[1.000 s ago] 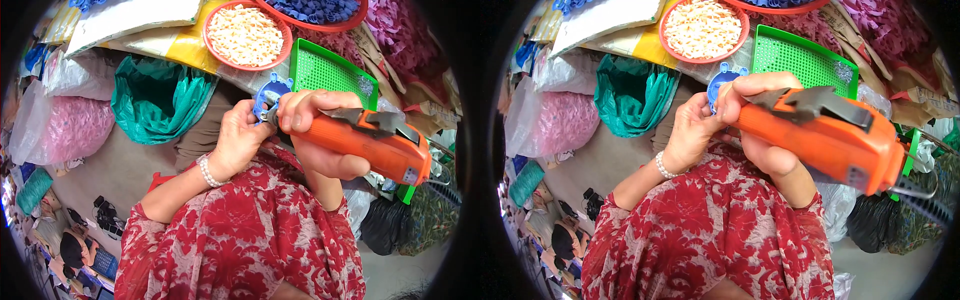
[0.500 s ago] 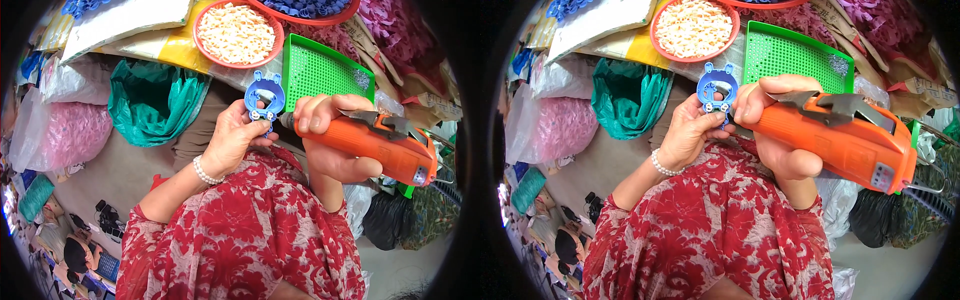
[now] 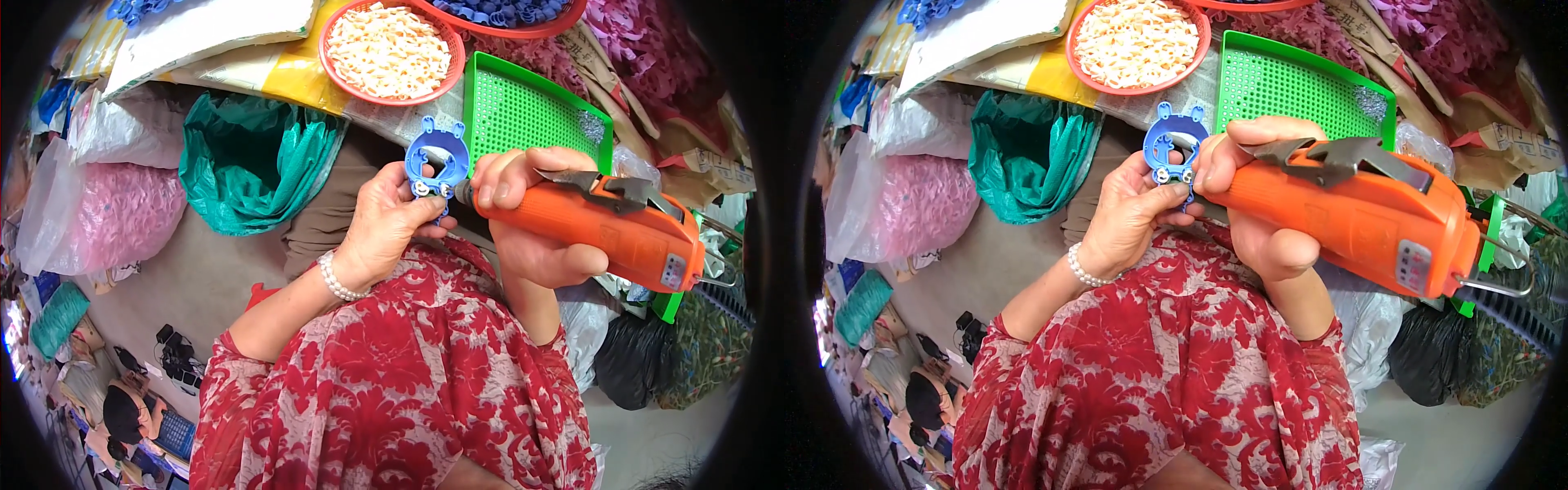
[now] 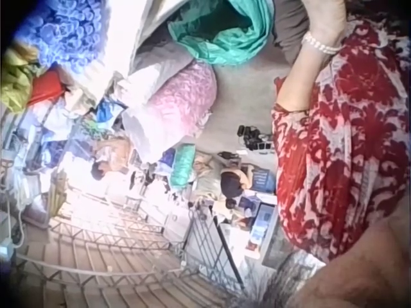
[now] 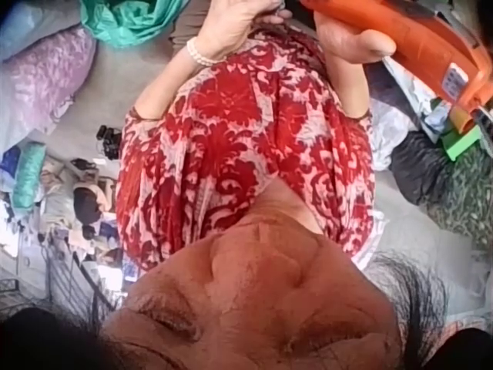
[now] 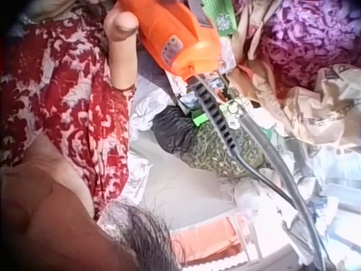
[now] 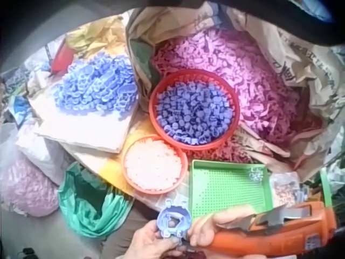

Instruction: The recorder is using a power screwdriver to assemble small plastic toy components at a workbench.

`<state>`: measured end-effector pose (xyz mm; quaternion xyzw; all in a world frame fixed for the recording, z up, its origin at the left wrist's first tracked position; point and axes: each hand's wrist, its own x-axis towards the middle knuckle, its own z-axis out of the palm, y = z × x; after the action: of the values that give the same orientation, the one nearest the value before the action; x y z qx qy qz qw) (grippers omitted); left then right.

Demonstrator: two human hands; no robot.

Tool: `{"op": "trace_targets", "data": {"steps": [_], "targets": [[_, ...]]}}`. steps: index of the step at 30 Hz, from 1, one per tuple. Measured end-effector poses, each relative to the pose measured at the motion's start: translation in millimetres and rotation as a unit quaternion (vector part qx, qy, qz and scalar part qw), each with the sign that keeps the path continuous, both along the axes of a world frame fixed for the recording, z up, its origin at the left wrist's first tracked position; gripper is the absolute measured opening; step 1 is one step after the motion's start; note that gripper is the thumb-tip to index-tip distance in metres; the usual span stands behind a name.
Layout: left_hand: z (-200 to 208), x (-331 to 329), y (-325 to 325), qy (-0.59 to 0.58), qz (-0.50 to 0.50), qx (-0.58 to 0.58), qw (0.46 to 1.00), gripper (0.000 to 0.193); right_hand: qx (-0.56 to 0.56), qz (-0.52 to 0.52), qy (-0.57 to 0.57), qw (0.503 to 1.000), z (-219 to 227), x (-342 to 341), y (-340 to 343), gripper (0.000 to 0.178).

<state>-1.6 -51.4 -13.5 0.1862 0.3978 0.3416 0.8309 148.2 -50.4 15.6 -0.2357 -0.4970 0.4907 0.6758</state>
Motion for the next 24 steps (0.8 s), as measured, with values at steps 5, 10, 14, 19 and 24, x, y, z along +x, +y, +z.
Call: {"op": "trace_targets", "data": {"steps": [5,10,14,19,24], "targets": [[-3.5,-1.9,-6.8,0.029,0.008,0.011,0.999,0.029,0.003,0.021,0.005,1.0,-4.5,-4.9,-0.6,0.082],[-1.5,-4.9,-4.1,0.026,-0.013,0.047,0.998,0.032,-0.005,-0.016,0.004,1.0,5.1,-9.1,0.7,0.083],[4.2,-20.2,1.0,0.039,-0.023,0.081,0.996,0.035,0.0,-0.013,0.033,0.999,22.6,-3.4,-2.2,0.089],[15.4,-70.7,9.2,0.172,0.09,0.242,0.951,0.036,0.025,-0.04,0.023,0.999,35.9,9.6,-3.5,0.082],[-27.6,-136.2,22.1,0.309,0.231,0.23,0.894,0.035,0.014,-0.073,0.012,0.997,32.8,15.0,-3.1,0.078]]}}
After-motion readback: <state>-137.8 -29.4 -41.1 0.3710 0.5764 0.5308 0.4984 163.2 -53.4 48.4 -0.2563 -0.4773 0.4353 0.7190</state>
